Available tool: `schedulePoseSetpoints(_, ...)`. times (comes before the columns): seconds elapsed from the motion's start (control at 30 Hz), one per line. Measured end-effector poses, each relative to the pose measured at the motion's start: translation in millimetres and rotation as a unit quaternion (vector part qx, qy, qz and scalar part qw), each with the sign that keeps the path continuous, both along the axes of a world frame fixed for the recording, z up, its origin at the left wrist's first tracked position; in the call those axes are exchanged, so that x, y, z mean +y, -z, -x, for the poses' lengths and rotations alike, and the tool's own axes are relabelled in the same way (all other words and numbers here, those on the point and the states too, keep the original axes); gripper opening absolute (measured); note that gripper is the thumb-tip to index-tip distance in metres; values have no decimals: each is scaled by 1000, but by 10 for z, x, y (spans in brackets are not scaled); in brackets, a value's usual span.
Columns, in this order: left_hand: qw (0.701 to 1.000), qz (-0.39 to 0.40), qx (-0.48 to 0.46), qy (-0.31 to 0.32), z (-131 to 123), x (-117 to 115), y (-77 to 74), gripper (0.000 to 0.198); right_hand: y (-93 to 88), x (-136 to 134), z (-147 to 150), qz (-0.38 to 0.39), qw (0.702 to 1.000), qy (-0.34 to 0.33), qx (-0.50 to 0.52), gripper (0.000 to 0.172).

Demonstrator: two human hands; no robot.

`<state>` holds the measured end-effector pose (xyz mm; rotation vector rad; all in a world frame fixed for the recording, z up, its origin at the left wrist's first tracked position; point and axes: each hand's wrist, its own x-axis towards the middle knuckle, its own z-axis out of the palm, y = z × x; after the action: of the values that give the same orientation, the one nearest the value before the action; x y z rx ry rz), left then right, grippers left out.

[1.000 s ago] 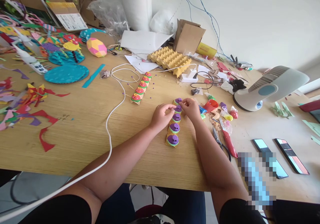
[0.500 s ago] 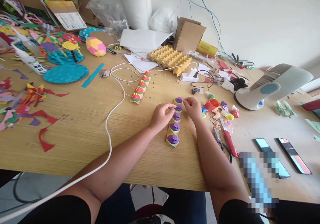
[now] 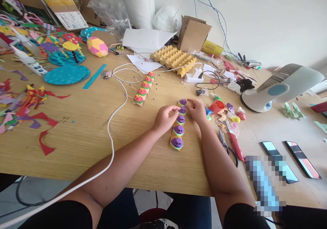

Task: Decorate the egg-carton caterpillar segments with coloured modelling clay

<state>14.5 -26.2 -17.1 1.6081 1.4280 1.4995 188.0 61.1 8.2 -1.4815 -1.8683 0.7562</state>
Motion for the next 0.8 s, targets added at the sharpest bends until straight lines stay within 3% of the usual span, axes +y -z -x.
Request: schedulePoseSetpoints(0.8, 1000, 16, -10, 2, 2, -2, 3, 19, 57, 3, -32, -34, 999, 19, 5, 37)
